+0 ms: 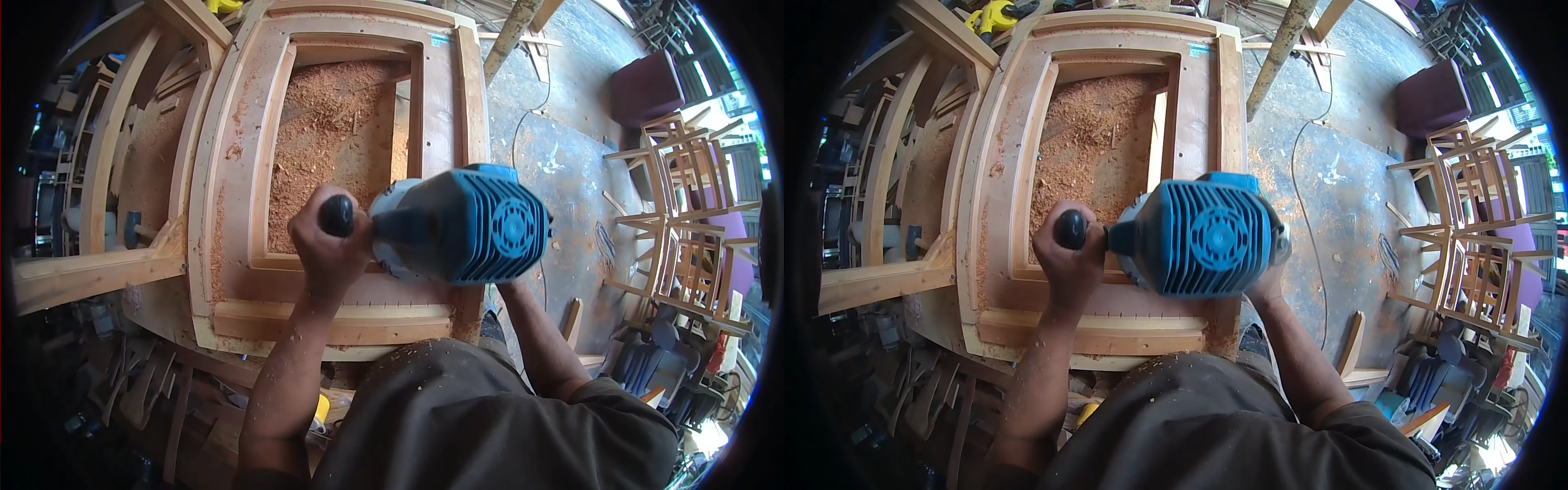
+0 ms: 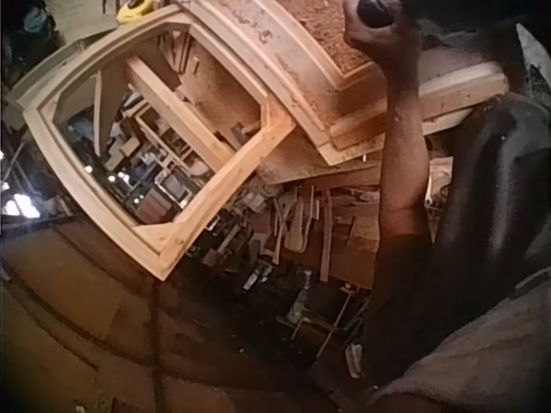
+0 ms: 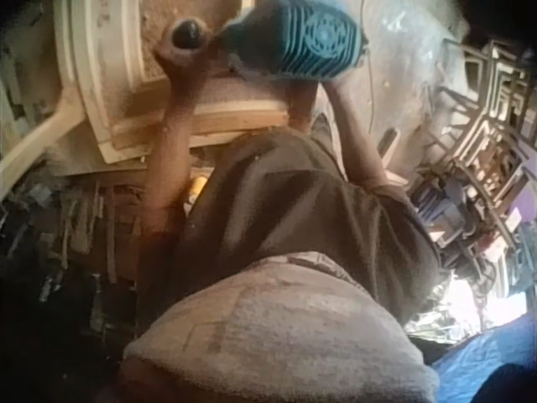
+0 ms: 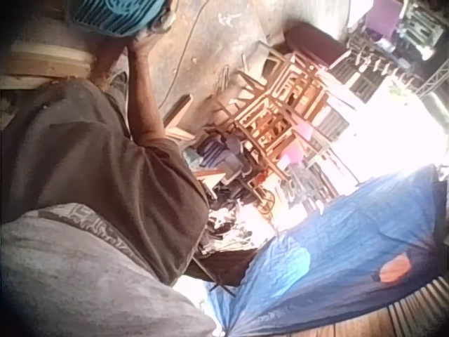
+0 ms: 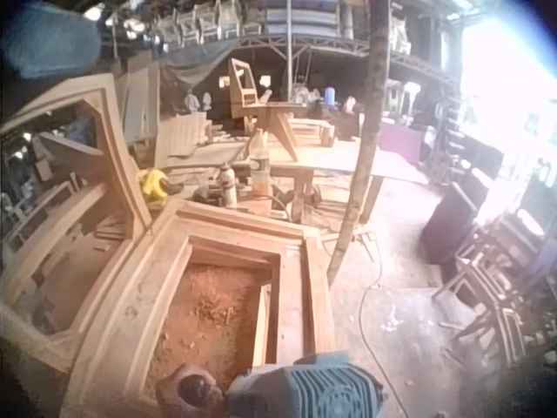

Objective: Routing the inner edges of a wooden furniture frame using a plunge router.

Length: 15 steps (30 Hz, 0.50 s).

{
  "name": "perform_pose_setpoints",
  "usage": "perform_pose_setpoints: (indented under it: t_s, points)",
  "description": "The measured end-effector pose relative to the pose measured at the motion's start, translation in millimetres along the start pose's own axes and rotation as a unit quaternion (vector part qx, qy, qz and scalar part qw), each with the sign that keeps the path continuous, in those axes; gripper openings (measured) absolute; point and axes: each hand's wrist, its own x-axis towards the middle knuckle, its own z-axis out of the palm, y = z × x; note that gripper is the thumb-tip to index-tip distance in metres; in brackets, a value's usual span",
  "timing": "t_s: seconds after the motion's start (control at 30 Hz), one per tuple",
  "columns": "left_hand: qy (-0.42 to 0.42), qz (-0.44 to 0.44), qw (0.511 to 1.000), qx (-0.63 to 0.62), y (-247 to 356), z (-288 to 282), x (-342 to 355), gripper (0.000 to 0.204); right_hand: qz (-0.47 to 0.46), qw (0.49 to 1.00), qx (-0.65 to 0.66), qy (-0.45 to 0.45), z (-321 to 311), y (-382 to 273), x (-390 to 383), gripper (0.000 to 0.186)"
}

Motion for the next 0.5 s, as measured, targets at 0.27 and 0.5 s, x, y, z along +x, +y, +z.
perform_pose_setpoints:
  t_s: [0.27,0.5]
  points:
    - [0.011,0.029,0.999,0.017,-7,22,46,0.004,-0.098,0.992,0.063,0.045,13,28,51,0.056]
    - [0.057,0.072,0.994,0.056,-14,42,92,0.007,-0.104,0.989,-0.002,0.105,19,71,116,0.046]
